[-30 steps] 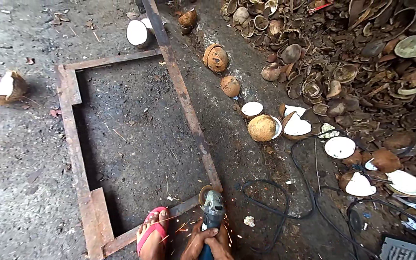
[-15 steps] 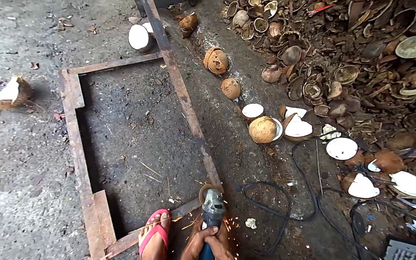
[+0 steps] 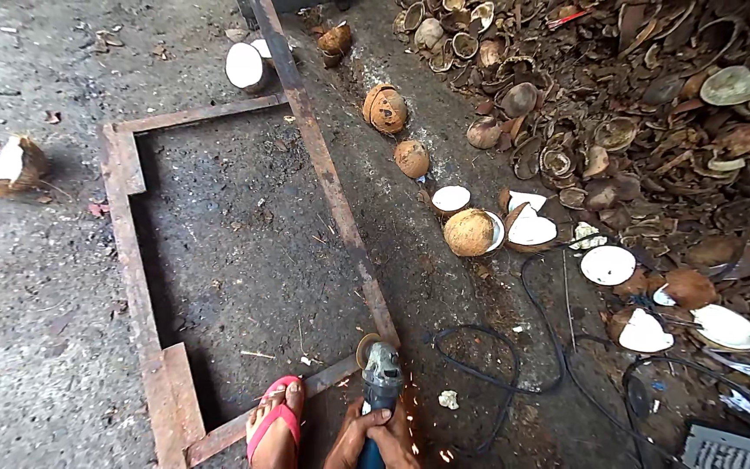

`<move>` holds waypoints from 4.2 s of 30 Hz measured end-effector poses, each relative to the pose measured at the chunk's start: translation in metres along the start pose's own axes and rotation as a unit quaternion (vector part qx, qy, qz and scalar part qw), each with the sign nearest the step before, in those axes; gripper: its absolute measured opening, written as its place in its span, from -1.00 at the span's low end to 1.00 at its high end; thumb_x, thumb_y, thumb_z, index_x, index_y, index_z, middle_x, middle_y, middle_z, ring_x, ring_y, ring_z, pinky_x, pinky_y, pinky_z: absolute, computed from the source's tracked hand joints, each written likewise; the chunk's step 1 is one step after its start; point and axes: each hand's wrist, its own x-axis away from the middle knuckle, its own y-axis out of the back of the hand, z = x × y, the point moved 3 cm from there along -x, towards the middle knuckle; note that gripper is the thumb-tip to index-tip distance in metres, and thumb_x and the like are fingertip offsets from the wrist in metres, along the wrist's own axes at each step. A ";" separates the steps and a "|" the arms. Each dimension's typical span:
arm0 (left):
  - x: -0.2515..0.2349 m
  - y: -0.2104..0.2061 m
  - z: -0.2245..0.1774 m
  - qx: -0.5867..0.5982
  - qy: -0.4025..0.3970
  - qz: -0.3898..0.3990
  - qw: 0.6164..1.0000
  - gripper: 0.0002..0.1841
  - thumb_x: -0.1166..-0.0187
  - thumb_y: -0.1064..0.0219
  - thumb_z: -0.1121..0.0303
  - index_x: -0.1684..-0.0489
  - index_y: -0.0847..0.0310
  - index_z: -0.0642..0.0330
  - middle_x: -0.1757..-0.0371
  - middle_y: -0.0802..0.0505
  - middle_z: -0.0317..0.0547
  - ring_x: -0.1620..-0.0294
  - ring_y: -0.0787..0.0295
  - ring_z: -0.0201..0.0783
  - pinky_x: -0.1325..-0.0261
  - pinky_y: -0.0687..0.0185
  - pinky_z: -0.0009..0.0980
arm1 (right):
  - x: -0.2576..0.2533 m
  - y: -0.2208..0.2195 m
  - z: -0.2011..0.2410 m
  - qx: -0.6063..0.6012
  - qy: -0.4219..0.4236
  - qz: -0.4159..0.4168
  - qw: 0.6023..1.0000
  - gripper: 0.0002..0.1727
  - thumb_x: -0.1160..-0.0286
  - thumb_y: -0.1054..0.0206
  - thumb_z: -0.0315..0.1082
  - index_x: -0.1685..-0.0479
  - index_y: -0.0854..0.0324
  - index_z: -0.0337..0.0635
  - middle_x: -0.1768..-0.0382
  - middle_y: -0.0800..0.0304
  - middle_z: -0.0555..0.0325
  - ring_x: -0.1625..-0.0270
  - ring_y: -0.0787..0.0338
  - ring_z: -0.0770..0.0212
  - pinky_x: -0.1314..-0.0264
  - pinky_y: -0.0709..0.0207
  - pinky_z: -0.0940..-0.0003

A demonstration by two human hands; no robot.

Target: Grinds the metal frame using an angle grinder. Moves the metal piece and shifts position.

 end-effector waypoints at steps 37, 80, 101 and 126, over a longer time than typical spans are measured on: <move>0.004 -0.002 0.028 0.000 0.004 0.010 1.000 -0.41 -0.12 -0.54 0.24 -0.18 -0.62 0.34 0.10 -0.90 0.01 0.08 -0.88 -0.19 -0.11 -0.81 -0.17 | 0.010 0.013 -0.021 0.027 -0.031 -0.002 0.999 -0.15 0.20 -0.53 -0.56 -0.39 -0.42 -0.49 -0.11 -0.74 -0.23 -0.16 -0.75 0.08 -0.27 -0.64 0.12; 0.002 -0.004 -0.010 -0.015 0.009 -0.007 1.000 -0.46 -0.16 -0.51 0.26 -0.17 -0.63 0.32 0.12 -0.90 0.00 0.11 -0.88 -0.18 -0.08 -0.81 -0.16 | -0.005 0.000 0.002 -0.003 -0.019 0.004 1.000 -0.03 0.30 -0.53 -0.53 -0.49 -0.34 -0.46 -0.16 -0.72 -0.23 -0.19 -0.76 0.06 -0.27 -0.67 0.11; 0.005 -0.006 0.006 -0.021 0.005 -0.012 1.000 -0.38 -0.12 -0.52 0.24 -0.24 -0.61 0.35 0.06 -0.89 0.03 0.05 -0.87 -0.16 -0.14 -0.79 -0.14 | 0.005 0.007 -0.005 -0.003 -0.032 0.006 0.999 -0.08 0.23 -0.52 -0.57 -0.47 -0.36 -0.45 -0.14 -0.72 -0.22 -0.17 -0.75 0.06 -0.26 -0.66 0.11; 0.016 -0.010 0.038 -0.009 0.022 -0.007 1.000 -0.41 -0.20 -0.50 0.27 -0.26 -0.58 0.37 0.08 -0.87 0.06 0.09 -0.85 -0.15 -0.10 -0.78 -0.13 | 0.024 0.023 -0.024 0.010 -0.045 -0.011 0.999 -0.08 0.16 -0.49 -0.61 -0.52 -0.35 -0.48 -0.23 -0.69 -0.32 -0.25 -0.72 -0.03 -0.35 -0.61 0.03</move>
